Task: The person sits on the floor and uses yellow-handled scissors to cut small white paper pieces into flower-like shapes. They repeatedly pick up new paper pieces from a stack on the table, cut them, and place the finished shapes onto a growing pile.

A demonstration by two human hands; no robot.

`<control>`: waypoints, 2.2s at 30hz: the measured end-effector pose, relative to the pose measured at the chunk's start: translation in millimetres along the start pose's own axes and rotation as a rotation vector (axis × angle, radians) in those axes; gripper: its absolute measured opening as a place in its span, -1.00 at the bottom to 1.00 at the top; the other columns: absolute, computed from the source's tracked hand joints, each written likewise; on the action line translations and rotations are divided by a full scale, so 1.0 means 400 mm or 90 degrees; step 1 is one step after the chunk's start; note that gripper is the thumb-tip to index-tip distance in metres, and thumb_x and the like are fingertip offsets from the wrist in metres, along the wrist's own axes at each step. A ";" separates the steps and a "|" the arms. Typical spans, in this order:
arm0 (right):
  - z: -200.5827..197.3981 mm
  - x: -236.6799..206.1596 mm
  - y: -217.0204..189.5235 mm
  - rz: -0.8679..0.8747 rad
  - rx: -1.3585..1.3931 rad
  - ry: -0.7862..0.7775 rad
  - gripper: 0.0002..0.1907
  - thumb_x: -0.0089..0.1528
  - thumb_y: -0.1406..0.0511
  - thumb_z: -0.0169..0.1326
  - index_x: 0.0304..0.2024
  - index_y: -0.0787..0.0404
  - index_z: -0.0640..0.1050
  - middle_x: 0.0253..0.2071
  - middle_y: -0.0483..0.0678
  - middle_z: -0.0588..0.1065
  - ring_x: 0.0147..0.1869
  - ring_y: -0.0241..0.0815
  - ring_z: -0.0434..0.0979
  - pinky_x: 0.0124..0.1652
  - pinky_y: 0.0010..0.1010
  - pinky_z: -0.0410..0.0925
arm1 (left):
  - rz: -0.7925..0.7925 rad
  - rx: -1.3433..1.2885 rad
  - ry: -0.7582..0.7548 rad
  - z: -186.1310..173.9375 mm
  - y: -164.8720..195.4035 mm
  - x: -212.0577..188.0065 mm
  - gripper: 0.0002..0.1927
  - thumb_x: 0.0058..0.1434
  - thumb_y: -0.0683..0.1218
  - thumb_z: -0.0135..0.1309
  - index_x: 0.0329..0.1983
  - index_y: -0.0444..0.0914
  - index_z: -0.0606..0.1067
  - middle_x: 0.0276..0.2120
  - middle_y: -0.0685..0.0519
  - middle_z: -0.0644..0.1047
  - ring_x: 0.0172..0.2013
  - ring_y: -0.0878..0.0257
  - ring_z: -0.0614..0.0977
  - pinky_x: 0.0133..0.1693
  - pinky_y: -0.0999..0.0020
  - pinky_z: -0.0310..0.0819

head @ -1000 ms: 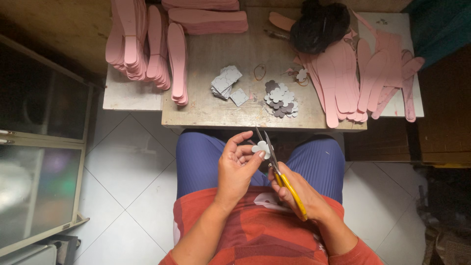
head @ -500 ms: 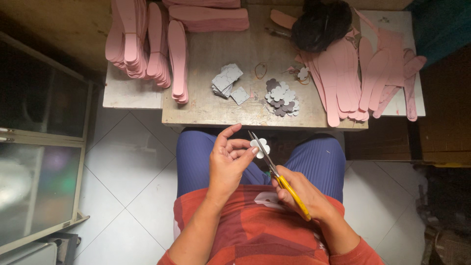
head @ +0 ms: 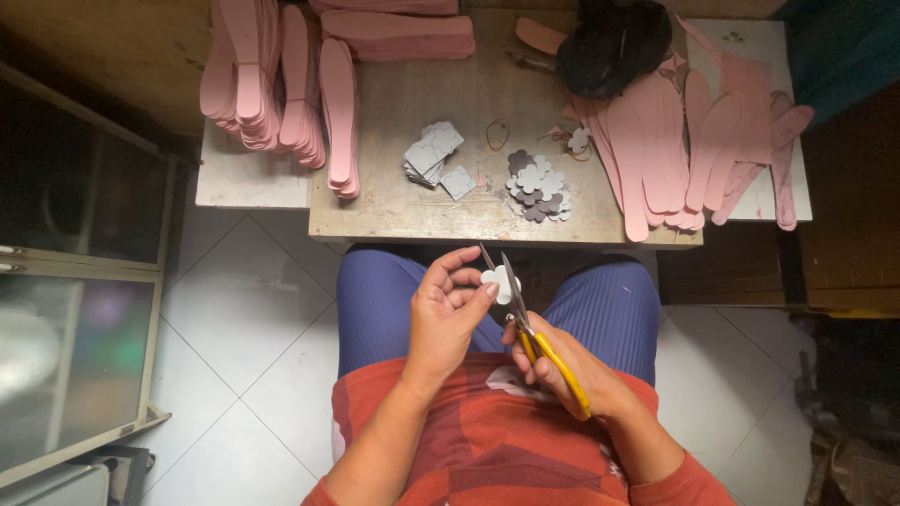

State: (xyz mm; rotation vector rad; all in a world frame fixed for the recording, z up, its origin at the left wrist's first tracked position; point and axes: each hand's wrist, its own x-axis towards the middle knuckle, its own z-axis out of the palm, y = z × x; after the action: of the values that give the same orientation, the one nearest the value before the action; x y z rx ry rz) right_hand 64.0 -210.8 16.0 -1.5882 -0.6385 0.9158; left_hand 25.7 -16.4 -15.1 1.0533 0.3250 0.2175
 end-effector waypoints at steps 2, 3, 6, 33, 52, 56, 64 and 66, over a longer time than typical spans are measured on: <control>-0.004 0.002 0.003 -0.006 -0.001 0.000 -0.12 0.19 -0.38 -0.13 0.06 0.24 0.38 -0.39 -0.16 0.33 -0.39 -0.35 0.32 -0.34 -0.52 0.33 | -0.012 -0.019 -0.008 0.004 -0.008 -0.002 -0.50 0.23 -0.34 0.18 0.24 -0.39 0.38 -0.19 0.02 0.53 -0.23 0.38 0.62 -0.16 0.53 0.56; -0.005 0.001 0.006 -0.008 -0.001 0.001 -0.12 0.18 -0.38 -0.13 0.06 0.24 0.38 -0.38 -0.16 0.33 -0.38 -0.36 0.32 -0.34 -0.52 0.33 | -0.013 -0.020 -0.011 0.004 -0.011 -0.004 -0.51 0.24 -0.34 0.18 0.24 -0.39 0.38 -0.18 0.02 0.53 -0.23 0.38 0.62 -0.16 0.53 0.56; -0.009 -0.004 0.018 0.000 0.012 0.000 -0.10 0.18 -0.39 -0.13 0.05 0.26 0.37 -0.39 -0.15 0.31 -0.39 -0.35 0.32 -0.35 -0.52 0.33 | -0.021 -0.023 -0.014 0.006 -0.018 -0.004 -0.52 0.24 -0.33 0.18 0.22 -0.39 0.38 -0.18 0.01 0.54 -0.24 0.38 0.63 -0.17 0.53 0.56; 0.017 0.004 0.024 0.022 -0.019 0.138 0.17 0.03 -0.51 -0.22 0.27 0.26 0.34 -0.50 -0.19 0.32 -0.55 -0.38 0.30 -0.54 -0.51 0.28 | -0.119 -0.095 -0.065 0.042 -0.056 -0.026 -0.75 0.28 -0.24 0.21 -0.03 -0.37 0.47 -0.24 0.02 0.60 -0.27 0.38 0.60 -0.20 0.49 0.54; 0.011 -0.009 0.009 -0.039 -0.035 0.072 0.12 0.19 -0.42 -0.25 0.48 0.23 0.12 -0.38 -0.16 0.28 -0.39 -0.33 0.24 -0.41 -0.50 0.26 | -0.068 -0.007 -0.026 0.050 -0.017 -0.029 -0.79 0.26 -0.29 0.20 -0.05 -0.39 0.51 -0.20 0.00 0.63 -0.23 0.38 0.64 -0.18 0.51 0.59; 0.008 -0.007 0.005 -0.043 -0.057 0.073 0.06 0.18 -0.43 -0.26 0.33 0.27 0.24 -0.43 -0.17 0.28 -0.45 -0.34 0.23 -0.45 -0.49 0.25 | -0.065 -0.015 -0.020 0.043 -0.015 -0.025 -0.76 0.25 -0.30 0.20 -0.02 -0.39 0.51 -0.19 0.00 0.63 -0.22 0.38 0.64 -0.17 0.51 0.59; 0.008 -0.009 0.017 -0.019 -0.032 0.069 0.00 0.16 -0.46 -0.24 0.07 0.30 0.35 -0.49 -0.19 0.26 -0.49 -0.36 0.22 -0.49 -0.50 0.21 | -0.050 -0.015 -0.017 0.036 -0.014 -0.022 -0.74 0.24 -0.31 0.20 0.00 -0.39 0.50 -0.18 -0.01 0.63 -0.21 0.38 0.64 -0.14 0.52 0.58; 0.011 -0.008 0.016 -0.006 -0.016 0.074 0.02 0.15 -0.46 -0.23 0.09 0.29 0.35 -0.48 -0.18 0.25 -0.49 -0.36 0.21 -0.49 -0.50 0.21 | -0.052 -0.020 -0.017 0.038 -0.017 -0.021 -0.74 0.24 -0.31 0.20 -0.01 -0.39 0.50 -0.18 -0.02 0.63 -0.21 0.38 0.65 -0.14 0.52 0.58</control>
State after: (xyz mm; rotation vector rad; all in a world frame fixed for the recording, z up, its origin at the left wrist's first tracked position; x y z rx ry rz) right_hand 58.3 -212.4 10.3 -1.6475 -0.5774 0.8043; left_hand 23.5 -34.7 -12.7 1.0093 0.3385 0.1352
